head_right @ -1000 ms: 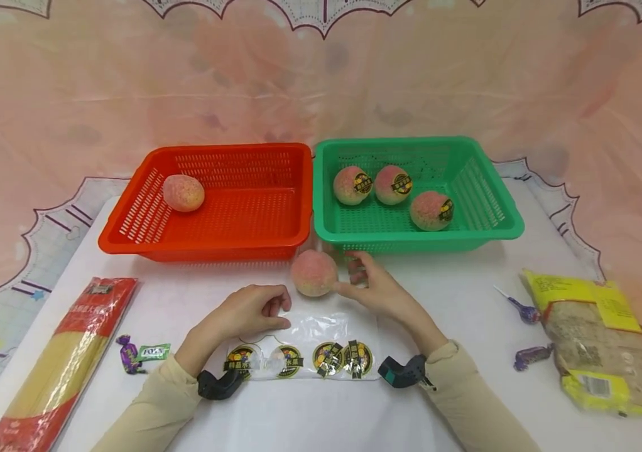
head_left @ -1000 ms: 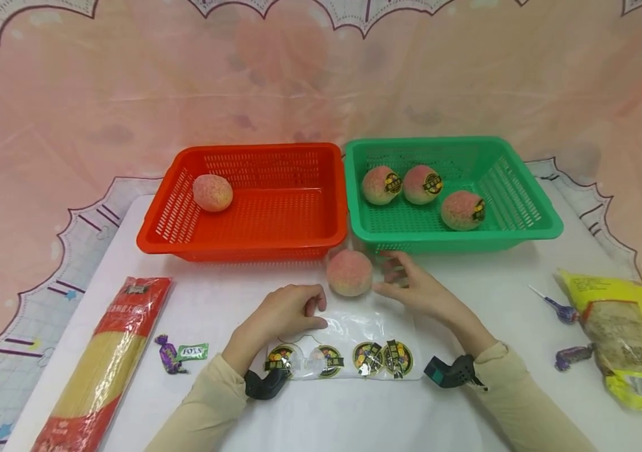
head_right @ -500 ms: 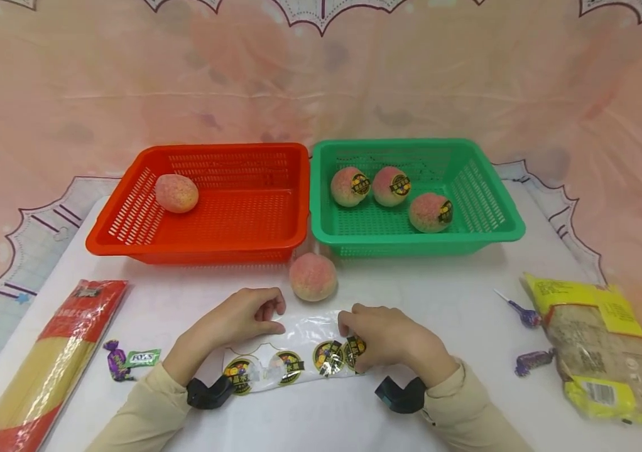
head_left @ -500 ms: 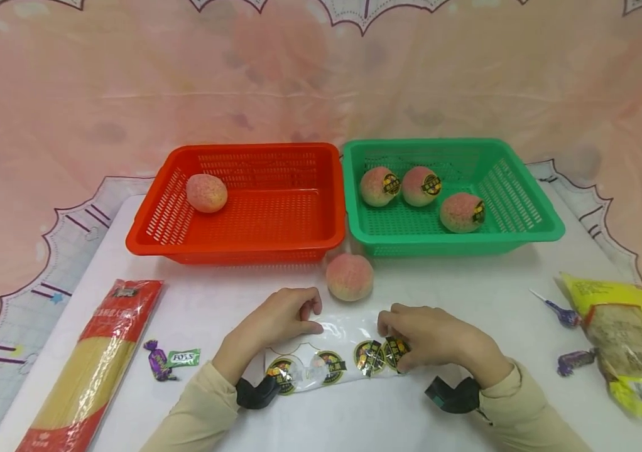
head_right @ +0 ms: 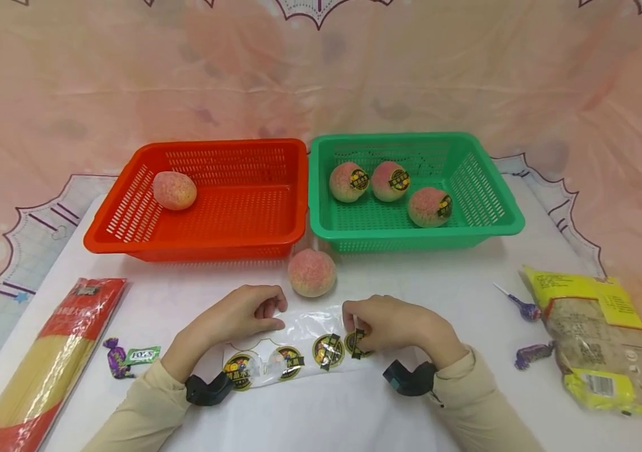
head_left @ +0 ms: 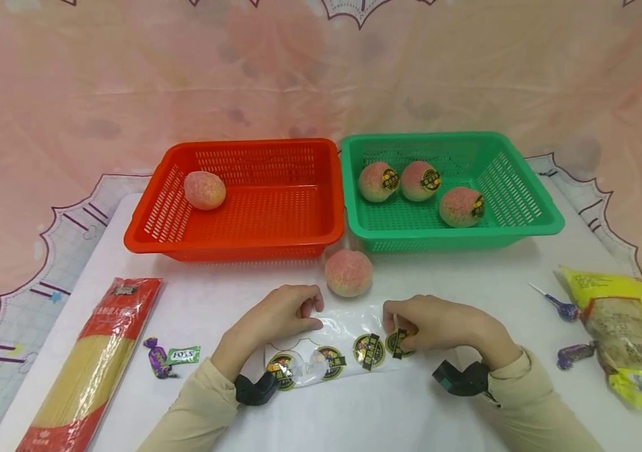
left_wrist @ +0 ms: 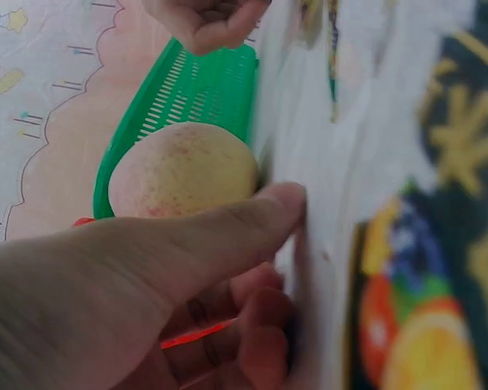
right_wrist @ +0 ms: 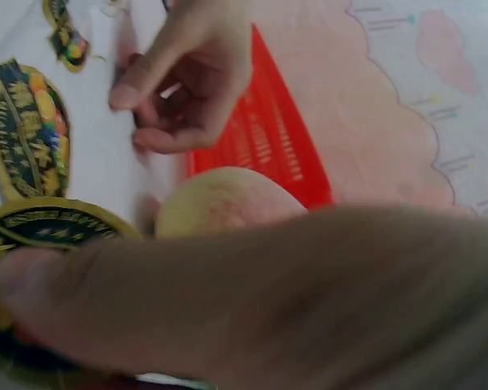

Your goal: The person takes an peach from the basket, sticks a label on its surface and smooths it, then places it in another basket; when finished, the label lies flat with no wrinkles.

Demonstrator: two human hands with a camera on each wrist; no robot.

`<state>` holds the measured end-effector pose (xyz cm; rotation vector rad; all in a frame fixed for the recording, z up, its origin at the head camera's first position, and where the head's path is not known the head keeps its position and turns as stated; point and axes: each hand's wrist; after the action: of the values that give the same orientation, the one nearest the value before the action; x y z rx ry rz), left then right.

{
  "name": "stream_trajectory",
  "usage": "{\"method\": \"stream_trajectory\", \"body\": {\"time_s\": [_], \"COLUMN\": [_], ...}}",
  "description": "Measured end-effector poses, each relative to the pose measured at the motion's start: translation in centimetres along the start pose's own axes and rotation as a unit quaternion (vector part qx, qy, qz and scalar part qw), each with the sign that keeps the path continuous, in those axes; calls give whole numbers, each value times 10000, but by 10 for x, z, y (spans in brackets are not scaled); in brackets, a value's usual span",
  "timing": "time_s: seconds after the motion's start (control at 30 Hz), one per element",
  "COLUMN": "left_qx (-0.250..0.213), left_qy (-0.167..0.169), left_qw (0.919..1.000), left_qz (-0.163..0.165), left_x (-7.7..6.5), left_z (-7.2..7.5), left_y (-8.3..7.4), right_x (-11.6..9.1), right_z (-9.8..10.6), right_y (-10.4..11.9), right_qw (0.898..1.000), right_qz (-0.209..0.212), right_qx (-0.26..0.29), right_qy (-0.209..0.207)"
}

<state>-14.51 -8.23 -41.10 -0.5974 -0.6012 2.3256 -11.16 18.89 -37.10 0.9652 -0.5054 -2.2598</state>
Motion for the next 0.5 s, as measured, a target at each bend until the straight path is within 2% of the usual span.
{"method": "stream_trajectory", "body": {"time_s": [0.13, 0.23, 0.33, 0.43, 0.5], "left_qx": [-136, -345, -405, -446, -647], "left_qy": [9, -219, -707, -1237, -1401], "left_qw": [9998, 9989, 9966, 9913, 9880], "left_qz": [-167, -211, -125, 15, 73], "left_x": [0, 1, 4, 6, 7], "left_z": [2, 5, 7, 8, 8], "left_y": [-3, -5, -8, -11, -14], "right_x": [1, 6, 13, 24, 32], "right_z": [8, 12, 12, 10, 8], "right_y": [-6, -8, -7, -5, -3], "right_qw": [9975, 9923, 9828, 9682, 9592], "right_qz": [651, 945, 954, 849, 753], "right_qx": [56, 264, 562, 778, 880], "right_qy": [-275, -756, -1477, -2222, -2579]}}
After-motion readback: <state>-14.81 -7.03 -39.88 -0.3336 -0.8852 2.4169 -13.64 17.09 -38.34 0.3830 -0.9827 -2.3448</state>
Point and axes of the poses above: each hand's wrist, its own x-axis towards the middle knuckle, its own z-axis out of the back of the hand, y = z × x, and after that the axes turned 12 degrees about y, right-handed
